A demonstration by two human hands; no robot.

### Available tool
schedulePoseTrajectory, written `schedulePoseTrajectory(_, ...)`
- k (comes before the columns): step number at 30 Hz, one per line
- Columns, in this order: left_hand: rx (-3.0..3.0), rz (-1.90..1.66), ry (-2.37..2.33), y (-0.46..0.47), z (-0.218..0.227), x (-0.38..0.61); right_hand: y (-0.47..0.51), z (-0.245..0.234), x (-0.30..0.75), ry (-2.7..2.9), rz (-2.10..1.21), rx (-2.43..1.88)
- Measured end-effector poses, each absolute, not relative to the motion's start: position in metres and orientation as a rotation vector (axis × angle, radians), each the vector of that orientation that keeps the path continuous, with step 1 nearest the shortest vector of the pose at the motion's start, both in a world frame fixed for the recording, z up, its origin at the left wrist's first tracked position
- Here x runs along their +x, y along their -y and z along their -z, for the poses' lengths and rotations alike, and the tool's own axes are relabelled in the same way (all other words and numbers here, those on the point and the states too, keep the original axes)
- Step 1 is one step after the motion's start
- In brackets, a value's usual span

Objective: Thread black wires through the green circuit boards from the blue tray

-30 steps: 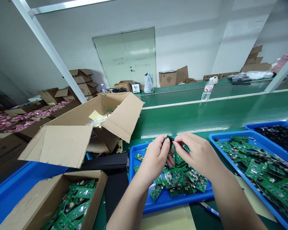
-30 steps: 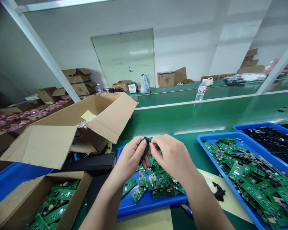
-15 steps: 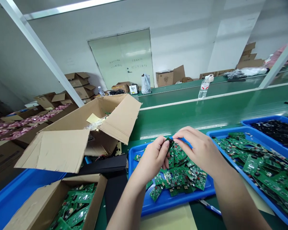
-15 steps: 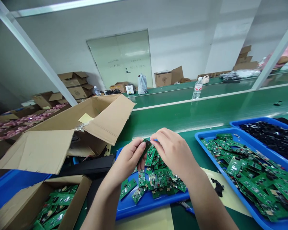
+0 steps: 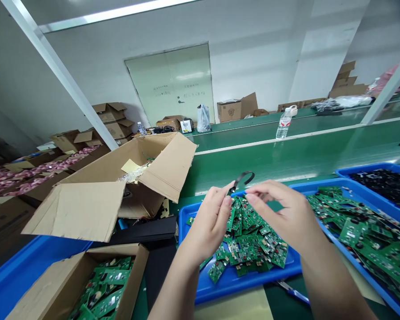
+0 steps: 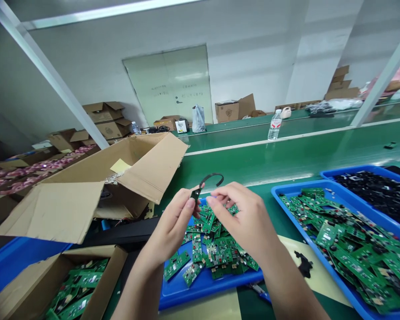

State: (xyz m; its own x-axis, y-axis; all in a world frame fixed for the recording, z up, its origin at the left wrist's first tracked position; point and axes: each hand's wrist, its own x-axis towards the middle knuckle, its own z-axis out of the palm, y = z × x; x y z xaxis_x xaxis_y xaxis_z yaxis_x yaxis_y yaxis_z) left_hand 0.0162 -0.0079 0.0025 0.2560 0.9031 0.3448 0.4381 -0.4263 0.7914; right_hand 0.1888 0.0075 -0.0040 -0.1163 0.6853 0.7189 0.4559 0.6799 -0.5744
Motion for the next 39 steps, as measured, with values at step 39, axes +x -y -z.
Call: schedulePoseTrajectory(39, 2.222, -1.404, -1.153, 0.000, 0.006, 0.015, -0.015, 0.007, 0.203, 1.605, -0.747, -0.654)
